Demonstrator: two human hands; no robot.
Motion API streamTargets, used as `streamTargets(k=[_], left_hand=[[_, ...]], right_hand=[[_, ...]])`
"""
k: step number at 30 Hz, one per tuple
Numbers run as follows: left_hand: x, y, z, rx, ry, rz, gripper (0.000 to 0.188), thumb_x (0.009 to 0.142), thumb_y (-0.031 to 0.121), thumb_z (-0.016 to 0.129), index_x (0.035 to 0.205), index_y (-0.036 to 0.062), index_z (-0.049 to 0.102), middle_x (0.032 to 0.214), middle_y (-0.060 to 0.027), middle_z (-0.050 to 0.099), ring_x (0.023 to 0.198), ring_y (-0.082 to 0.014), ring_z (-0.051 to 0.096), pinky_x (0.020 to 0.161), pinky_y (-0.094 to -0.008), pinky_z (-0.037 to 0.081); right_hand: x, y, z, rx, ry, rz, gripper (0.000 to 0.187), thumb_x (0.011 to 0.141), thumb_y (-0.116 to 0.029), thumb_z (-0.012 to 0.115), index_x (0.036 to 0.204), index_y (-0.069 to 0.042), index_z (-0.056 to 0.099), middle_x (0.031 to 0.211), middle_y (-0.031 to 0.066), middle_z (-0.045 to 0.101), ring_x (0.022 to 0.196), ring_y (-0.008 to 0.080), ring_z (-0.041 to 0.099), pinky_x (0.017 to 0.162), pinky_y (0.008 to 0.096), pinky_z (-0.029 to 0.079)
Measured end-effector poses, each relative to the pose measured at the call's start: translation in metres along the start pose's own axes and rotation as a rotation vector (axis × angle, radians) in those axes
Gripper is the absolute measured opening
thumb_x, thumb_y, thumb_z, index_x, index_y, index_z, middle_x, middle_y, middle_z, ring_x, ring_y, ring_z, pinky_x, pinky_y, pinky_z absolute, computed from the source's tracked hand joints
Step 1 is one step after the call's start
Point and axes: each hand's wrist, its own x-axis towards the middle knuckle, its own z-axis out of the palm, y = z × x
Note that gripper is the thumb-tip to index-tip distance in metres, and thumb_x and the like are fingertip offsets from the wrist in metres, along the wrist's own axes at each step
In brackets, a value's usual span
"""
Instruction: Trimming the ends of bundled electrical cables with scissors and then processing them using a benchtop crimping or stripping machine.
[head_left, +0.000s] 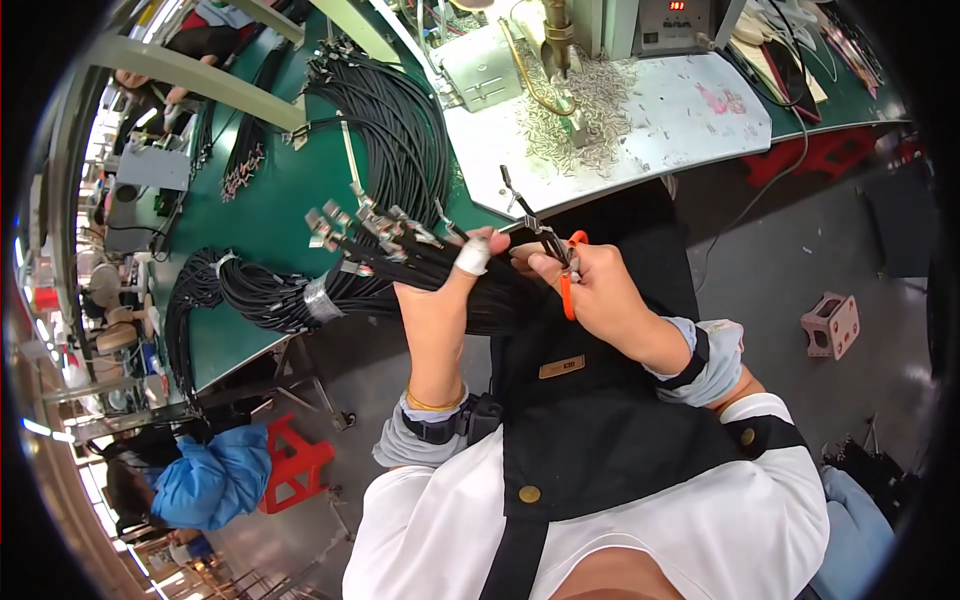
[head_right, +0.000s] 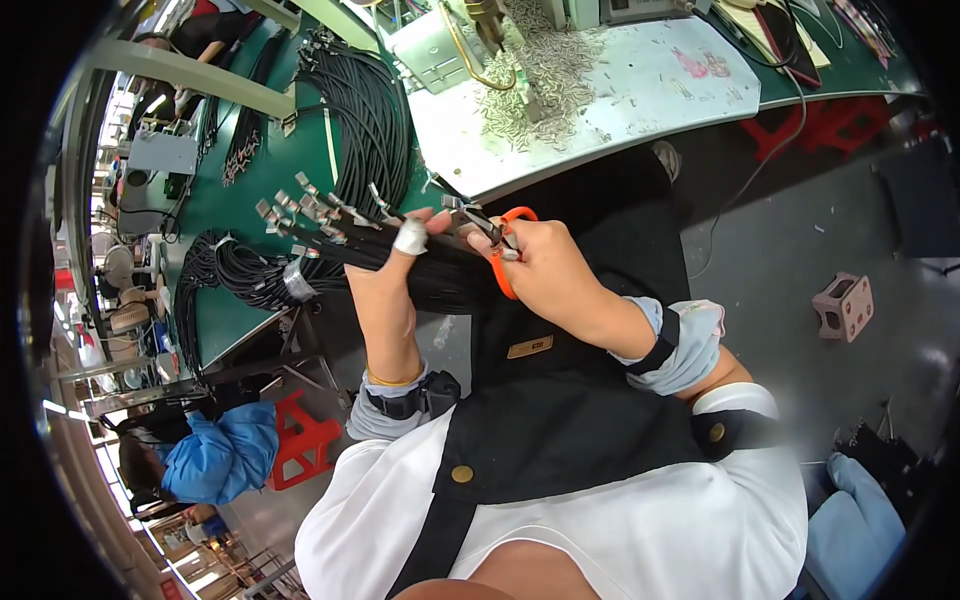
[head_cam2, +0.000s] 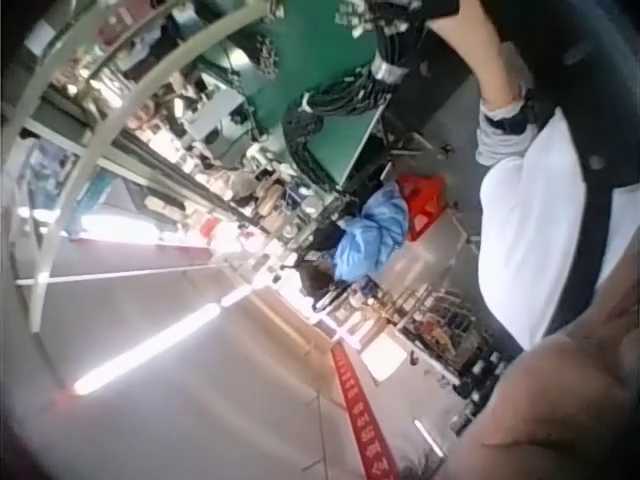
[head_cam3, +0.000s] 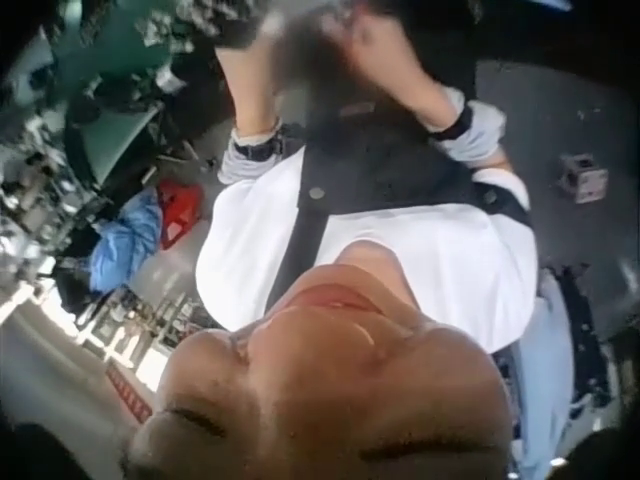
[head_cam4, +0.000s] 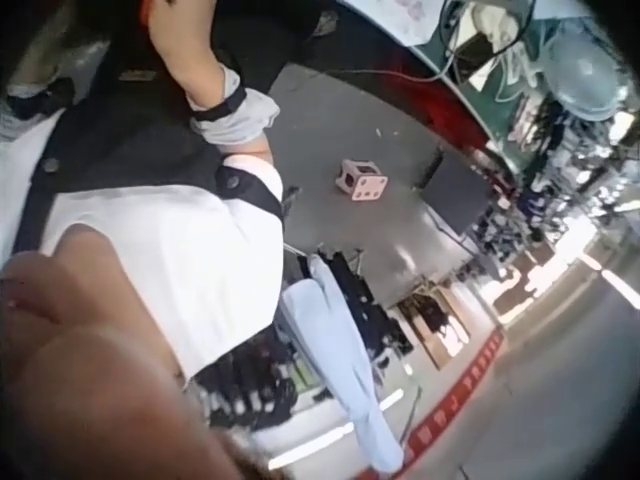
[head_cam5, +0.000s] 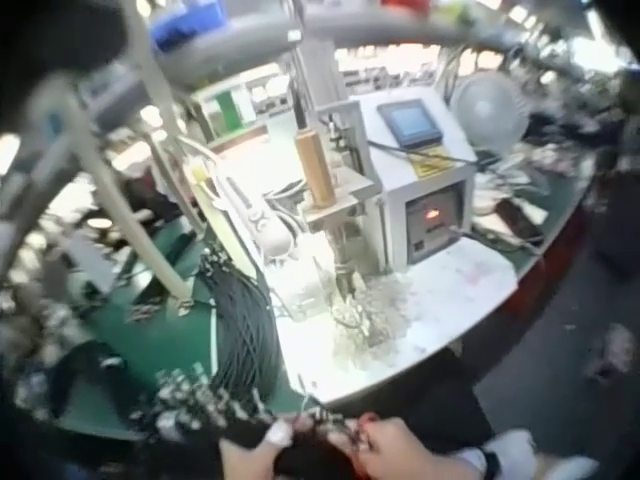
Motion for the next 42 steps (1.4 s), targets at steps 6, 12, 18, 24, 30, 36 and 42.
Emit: streamTargets(k=[6, 12, 18, 24, 30, 36, 42], left_hand=[[0.002, -0.014, 0.022, 0.025, -0.033, 0.167, 0.015, 0.078, -0.001, 0.058, 0.092, -0.0053, 0.057, 0.093, -0.0136, 0.060, 0.088, -0.0203, 0.059, 0.080, -0.0326, 0.047], [0.002, -0.019, 0.029, -0.046, -0.009, 0.020, 0.016, 0.079, 0.001, 0.056, 0.094, -0.0059, 0.056, 0.092, -0.0117, 0.061, 0.082, -0.0184, 0.059, 0.078, -0.0288, 0.045], [0.010, -0.016, 0.026, 0.222, 0.087, 0.249, 0.014, 0.082, 0.004, 0.054, 0.090, -0.0056, 0.058, 0.089, -0.0089, 0.062, 0.080, -0.0159, 0.059, 0.075, -0.0262, 0.045], [0.011, -0.017, 0.031, -0.081, -0.147, -0.128, 0.012, 0.083, 0.009, 0.053, 0.087, -0.0019, 0.049, 0.080, -0.0131, 0.060, 0.072, -0.0183, 0.058, 0.064, -0.0291, 0.047], [0.033, -0.021, -0.003, -0.199, -0.105, -0.075, 0.010, 0.084, 0.008, 0.051, 0.086, -0.0001, 0.047, 0.072, -0.0083, 0.055, 0.062, -0.0149, 0.054, 0.058, -0.0275, 0.047], [0.052, -0.024, -0.037, -0.198, -0.063, 0.025, 0.008, 0.083, 0.006, 0.050, 0.087, 0.0001, 0.046, 0.069, -0.0071, 0.051, 0.057, -0.0150, 0.051, 0.056, -0.0297, 0.047], [0.052, -0.022, -0.039, -0.246, -0.040, 0.022, 0.009, 0.081, 0.003, 0.053, 0.087, -0.0004, 0.047, 0.074, -0.0093, 0.054, 0.063, -0.0172, 0.054, 0.060, -0.0299, 0.047]], right_hand=[[0.005, -0.015, -0.008, -0.067, -0.222, 0.183, 0.025, 0.084, -0.013, 0.054, 0.067, 0.005, 0.050, 0.052, -0.0009, 0.041, 0.051, 0.0071, 0.035, 0.046, 0.0264, 0.032], [-0.002, -0.003, -0.011, -0.231, -0.266, 0.062, 0.023, 0.085, -0.013, 0.052, 0.069, 0.004, 0.052, 0.053, -0.0012, 0.039, 0.052, 0.0054, 0.036, 0.046, 0.0261, 0.032], [-0.008, 0.001, -0.010, 0.014, -0.132, 0.128, 0.025, 0.083, -0.014, 0.054, 0.066, 0.003, 0.050, 0.052, 0.0022, 0.042, 0.050, 0.0065, 0.036, 0.045, 0.0253, 0.033], [-0.004, 0.002, -0.019, -0.144, -0.333, 0.192, 0.024, 0.081, -0.015, 0.056, 0.066, 0.003, 0.049, 0.055, 0.0063, 0.048, 0.052, 0.0094, 0.043, 0.048, 0.0268, 0.036], [-0.006, 0.001, -0.029, -0.347, -0.475, 0.080, 0.018, 0.079, -0.013, 0.059, 0.080, 0.004, 0.055, 0.069, 0.0148, 0.058, 0.058, 0.0185, 0.055, 0.054, 0.0294, 0.042], [-0.002, 0.010, -0.024, -0.231, -0.479, 0.203, 0.024, 0.078, -0.011, 0.061, 0.097, 0.003, 0.057, 0.081, 0.0174, 0.062, 0.068, 0.0241, 0.062, 0.059, 0.0282, 0.046], [0.012, -0.013, -0.018, -0.265, -0.558, 0.147, 0.022, 0.078, -0.004, 0.058, 0.099, 0.001, 0.058, 0.087, 0.0133, 0.064, 0.077, 0.0208, 0.063, 0.067, 0.0244, 0.048]])
